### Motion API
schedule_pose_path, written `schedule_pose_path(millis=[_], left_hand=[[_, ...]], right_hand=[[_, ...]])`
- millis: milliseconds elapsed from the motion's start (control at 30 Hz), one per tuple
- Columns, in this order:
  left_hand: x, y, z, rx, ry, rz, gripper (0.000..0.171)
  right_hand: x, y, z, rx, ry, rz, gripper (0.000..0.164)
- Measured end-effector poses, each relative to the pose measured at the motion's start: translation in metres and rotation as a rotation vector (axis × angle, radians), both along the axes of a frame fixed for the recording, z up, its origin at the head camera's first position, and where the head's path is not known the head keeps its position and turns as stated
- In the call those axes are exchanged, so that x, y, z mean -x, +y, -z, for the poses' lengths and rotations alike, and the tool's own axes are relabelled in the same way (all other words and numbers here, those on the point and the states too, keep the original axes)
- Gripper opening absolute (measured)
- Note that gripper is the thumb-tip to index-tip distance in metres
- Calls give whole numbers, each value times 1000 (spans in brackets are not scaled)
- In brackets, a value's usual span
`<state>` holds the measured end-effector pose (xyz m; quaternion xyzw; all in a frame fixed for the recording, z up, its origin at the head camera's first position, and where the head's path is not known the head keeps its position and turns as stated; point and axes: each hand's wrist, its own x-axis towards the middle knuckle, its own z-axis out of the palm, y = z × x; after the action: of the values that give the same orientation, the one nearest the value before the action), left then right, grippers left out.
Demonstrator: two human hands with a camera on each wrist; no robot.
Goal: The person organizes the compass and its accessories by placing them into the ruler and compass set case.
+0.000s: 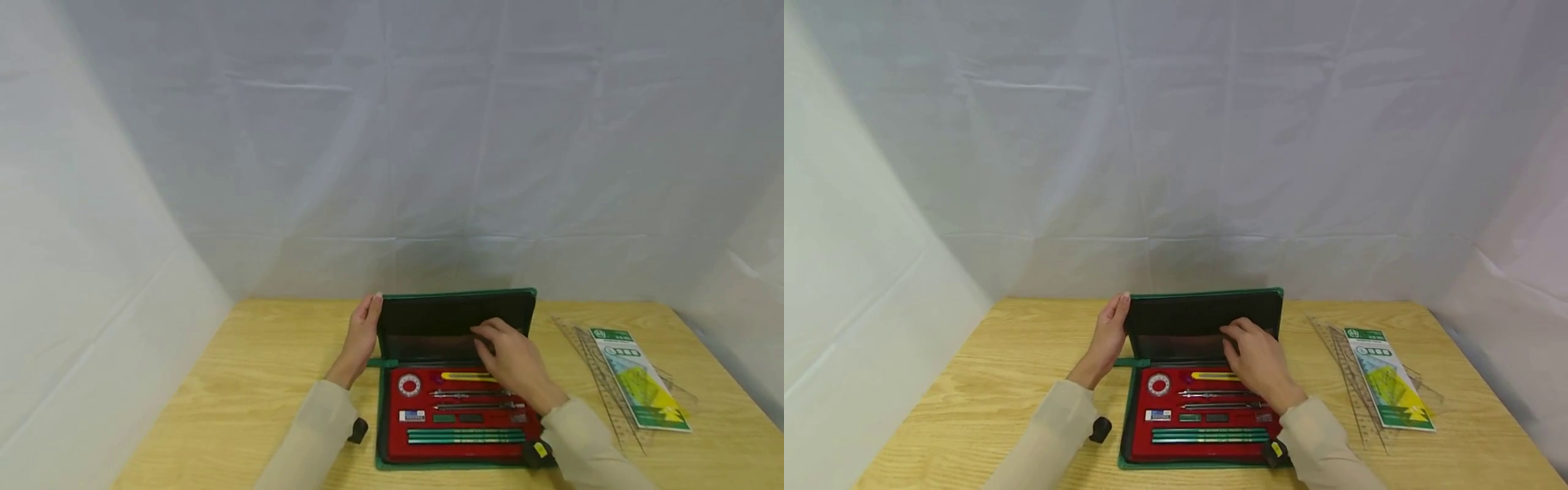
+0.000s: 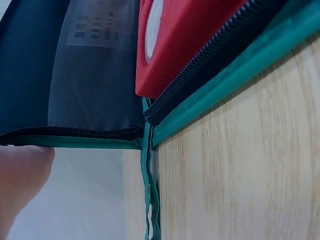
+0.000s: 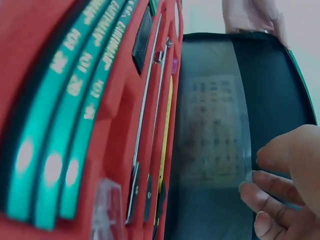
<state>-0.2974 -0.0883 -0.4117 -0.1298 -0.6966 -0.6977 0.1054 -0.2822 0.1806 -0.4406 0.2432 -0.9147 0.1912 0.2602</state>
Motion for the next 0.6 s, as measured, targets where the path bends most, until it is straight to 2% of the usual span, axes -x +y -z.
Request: schedule_pose_path(millis=[267,600], left_hand=[[1,-2,3,2,-12,-3,34],[0,-1,-1,4,-21,-3,33]], right_hand=[[0,21,1,48,63,-51,16],[-2,67,1,150,61,-57,16]])
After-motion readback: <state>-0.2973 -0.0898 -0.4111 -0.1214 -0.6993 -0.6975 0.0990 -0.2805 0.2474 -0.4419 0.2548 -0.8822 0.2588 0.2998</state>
